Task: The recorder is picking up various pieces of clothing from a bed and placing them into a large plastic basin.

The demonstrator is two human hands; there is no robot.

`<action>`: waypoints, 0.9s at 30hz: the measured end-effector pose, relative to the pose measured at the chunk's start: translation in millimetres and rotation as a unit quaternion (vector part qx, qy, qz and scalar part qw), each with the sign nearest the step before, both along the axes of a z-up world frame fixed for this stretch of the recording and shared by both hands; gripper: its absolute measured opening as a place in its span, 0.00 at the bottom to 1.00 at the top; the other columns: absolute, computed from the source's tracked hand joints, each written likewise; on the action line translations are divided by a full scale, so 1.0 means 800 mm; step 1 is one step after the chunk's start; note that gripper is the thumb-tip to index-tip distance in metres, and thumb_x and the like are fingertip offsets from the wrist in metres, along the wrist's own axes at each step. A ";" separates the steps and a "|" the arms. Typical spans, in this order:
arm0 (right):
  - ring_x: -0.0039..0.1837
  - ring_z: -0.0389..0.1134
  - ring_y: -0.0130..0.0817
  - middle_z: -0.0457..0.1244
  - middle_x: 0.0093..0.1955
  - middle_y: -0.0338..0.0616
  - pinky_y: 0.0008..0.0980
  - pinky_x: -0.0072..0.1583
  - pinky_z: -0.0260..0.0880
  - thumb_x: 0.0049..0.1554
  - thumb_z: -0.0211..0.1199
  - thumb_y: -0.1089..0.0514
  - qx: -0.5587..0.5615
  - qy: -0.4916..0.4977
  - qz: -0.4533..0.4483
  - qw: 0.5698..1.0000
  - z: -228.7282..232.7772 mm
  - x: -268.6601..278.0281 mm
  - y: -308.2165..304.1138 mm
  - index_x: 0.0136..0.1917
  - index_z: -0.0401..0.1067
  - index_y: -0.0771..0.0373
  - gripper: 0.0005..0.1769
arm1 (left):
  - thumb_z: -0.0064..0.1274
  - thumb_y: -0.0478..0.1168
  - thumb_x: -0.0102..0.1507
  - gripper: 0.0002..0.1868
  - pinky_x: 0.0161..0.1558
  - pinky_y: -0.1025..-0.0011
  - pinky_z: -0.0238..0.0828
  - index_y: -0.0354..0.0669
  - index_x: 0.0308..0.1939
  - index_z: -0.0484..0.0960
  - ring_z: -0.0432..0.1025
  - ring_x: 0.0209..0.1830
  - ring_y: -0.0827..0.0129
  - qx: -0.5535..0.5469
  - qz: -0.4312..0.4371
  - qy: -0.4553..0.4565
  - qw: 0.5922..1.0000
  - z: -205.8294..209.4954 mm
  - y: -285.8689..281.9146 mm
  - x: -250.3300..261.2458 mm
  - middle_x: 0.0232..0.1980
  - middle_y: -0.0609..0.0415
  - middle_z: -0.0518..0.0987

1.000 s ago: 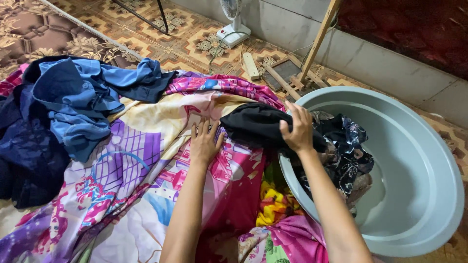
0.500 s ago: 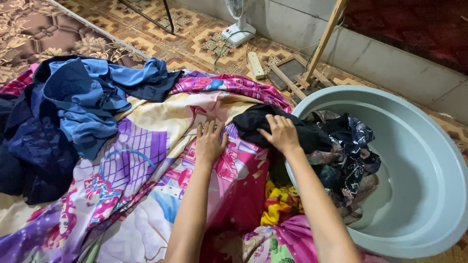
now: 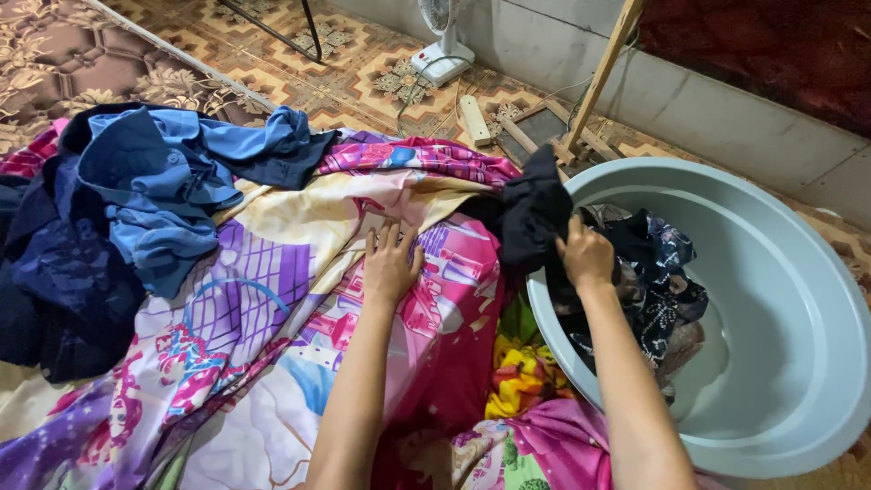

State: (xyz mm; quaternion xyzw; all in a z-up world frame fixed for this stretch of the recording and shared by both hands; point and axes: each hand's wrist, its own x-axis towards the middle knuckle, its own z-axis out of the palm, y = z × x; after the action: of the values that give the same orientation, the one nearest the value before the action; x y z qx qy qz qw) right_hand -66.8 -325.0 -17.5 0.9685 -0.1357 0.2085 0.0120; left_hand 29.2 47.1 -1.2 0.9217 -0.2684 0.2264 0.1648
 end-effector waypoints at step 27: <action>0.52 0.68 0.42 0.63 0.51 0.48 0.38 0.53 0.69 0.52 0.57 0.66 -0.162 -0.072 0.161 0.971 0.047 -0.077 -0.020 0.63 0.75 0.50 0.26 | 0.50 0.60 0.64 0.34 0.76 0.45 0.37 0.47 0.70 0.72 0.49 0.81 0.49 0.018 -0.085 0.034 0.996 0.006 -0.116 -0.030 0.79 0.40 0.59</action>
State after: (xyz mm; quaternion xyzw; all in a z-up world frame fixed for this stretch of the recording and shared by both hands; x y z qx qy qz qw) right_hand -128.0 -341.3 19.9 0.9450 0.0566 0.2965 0.1255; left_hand 5.0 -45.8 3.6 0.9055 -0.3439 0.1754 0.1761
